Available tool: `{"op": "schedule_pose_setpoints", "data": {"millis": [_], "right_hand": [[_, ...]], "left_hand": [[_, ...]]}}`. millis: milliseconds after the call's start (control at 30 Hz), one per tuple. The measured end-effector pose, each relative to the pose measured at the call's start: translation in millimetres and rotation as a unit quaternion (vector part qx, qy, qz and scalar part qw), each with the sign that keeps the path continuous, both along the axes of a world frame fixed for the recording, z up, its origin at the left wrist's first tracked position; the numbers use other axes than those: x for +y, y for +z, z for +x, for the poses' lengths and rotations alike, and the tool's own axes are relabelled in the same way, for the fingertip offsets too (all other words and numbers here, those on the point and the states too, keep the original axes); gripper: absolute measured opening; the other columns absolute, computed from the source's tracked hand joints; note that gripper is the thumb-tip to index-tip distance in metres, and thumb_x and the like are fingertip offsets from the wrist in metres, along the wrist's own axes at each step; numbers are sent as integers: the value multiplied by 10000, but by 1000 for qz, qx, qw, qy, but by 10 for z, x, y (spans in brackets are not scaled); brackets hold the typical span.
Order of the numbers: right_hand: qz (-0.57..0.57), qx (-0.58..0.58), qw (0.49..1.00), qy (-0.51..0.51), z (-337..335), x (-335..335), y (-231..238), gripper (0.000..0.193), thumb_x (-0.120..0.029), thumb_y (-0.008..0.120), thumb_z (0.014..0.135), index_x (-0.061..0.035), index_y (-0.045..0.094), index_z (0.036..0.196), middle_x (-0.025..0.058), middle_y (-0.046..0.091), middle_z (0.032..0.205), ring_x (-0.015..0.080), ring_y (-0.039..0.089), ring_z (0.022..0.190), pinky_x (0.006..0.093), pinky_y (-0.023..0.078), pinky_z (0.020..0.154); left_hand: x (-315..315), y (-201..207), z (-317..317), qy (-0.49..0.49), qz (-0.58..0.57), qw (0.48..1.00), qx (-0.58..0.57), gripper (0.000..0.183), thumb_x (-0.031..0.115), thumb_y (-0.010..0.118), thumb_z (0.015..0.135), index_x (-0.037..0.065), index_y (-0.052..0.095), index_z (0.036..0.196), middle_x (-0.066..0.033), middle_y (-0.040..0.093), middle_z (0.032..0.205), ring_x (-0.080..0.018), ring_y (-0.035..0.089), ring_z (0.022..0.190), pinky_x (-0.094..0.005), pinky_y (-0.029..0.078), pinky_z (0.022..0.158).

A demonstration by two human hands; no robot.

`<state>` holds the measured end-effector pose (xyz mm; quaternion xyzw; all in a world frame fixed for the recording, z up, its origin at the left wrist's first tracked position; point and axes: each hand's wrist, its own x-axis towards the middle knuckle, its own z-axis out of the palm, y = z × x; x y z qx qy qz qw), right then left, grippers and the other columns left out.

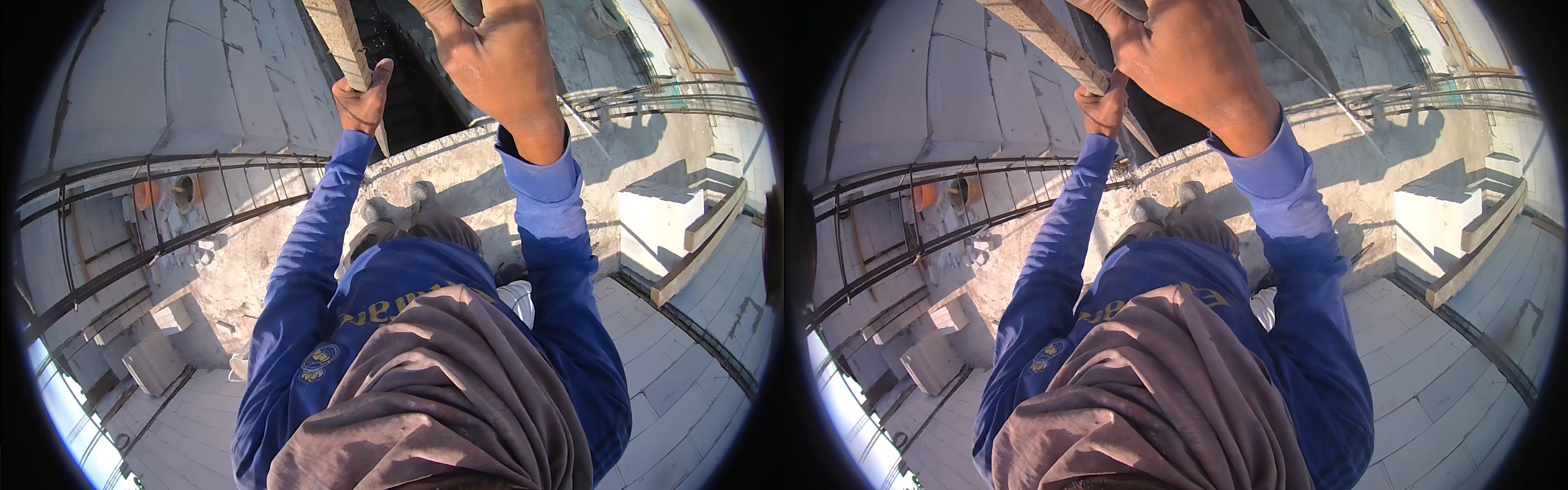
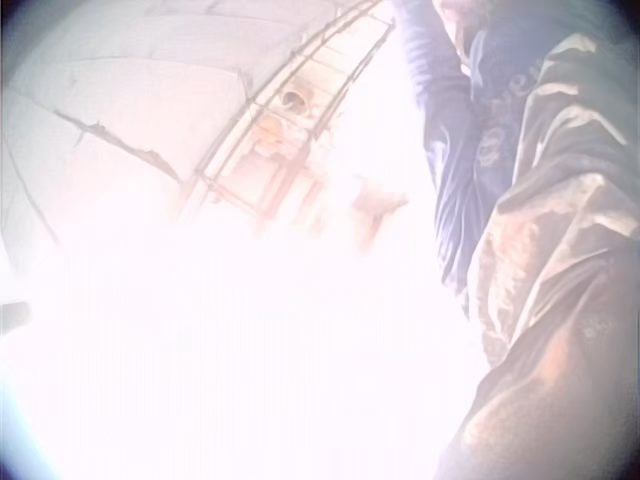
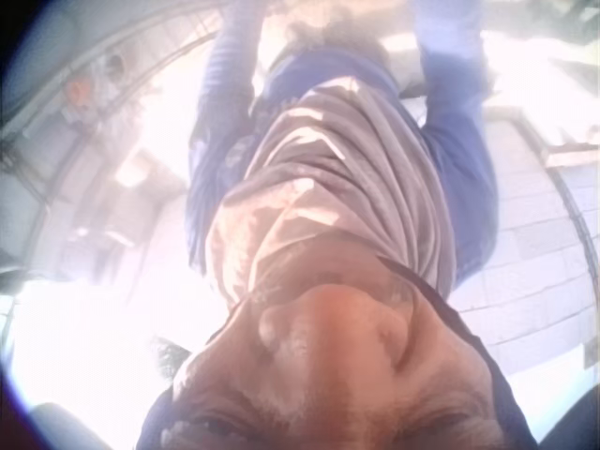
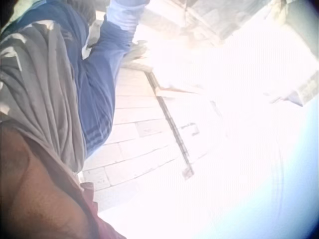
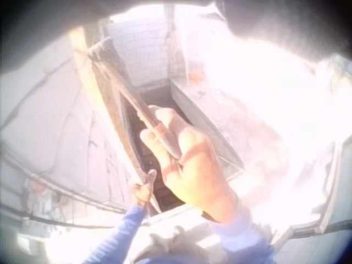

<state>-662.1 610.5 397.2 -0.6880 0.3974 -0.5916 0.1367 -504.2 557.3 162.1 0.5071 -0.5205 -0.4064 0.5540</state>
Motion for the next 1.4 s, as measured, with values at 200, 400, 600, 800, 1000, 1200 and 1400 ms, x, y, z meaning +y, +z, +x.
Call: {"op": "schedule_pose_setpoints", "data": {"millis": [200,400,600,800,1000,1200,1400], "right_hand": [[108,178,978,11,-347,211,-735,283,-249,646,1010,-51,654,1213,138,712,910,296,664,711,383,499,646],[477,-171,857,96,-663,956,-2235,398,-338,584,1049,-12,618,1276,40,649,798,116,629,766,301,516,698],[693,-175,697,-63,-871,2225,-3933,357,-363,577,1032,-85,633,1247,21,650,820,116,613,682,287,485,603],[714,25,698,-45,-958,2695,-4499,335,-328,579,1003,-41,662,1156,119,693,817,230,681,765,400,525,696],[612,223,758,-33,-803,1921,-4456,379,-379,615,969,-104,626,1230,203,735,1036,426,683,1005,515,525,856],[502,308,807,50,-479,975,-4507,535,-412,839,768,-56,605,1092,193,716,984,412,684,965,476,522,842],[418,315,824,219,-9,735,-4115,560,-322,908,698,23,619,1031,230,568,1249,394,548,1215,442,461,1007]], "left_hand": [[170,-25,474,71,-7,993,90,472,185,720,959,126,448,577,4,496,527,-74,460,483,-283,377,458],[701,401,964,119,-53,986,103,441,193,662,988,99,441,618,-19,436,509,-110,411,452,-302,381,457],[1509,1000,1346,143,-130,973,126,408,197,529,1014,112,381,644,-23,350,509,-145,346,430,-347,401,524],[2081,1525,1713,132,-167,966,149,376,221,433,1034,152,320,682,-13,284,505,-131,231,441,-337,334,551],[2585,1905,2067,208,-193,936,210,405,266,449,1061,181,320,686,37,253,504,-78,227,426,-272,307,512],[3030,1931,2424,334,-198,878,279,396,259,497,1054,182,358,691,48,255,497,-68,240,419,-274,341,513],[3419,1899,2650,445,-162,805,357,401,254,576,1022,181,392,674,43,287,510,-83,319,430,-274,458,566]]}}
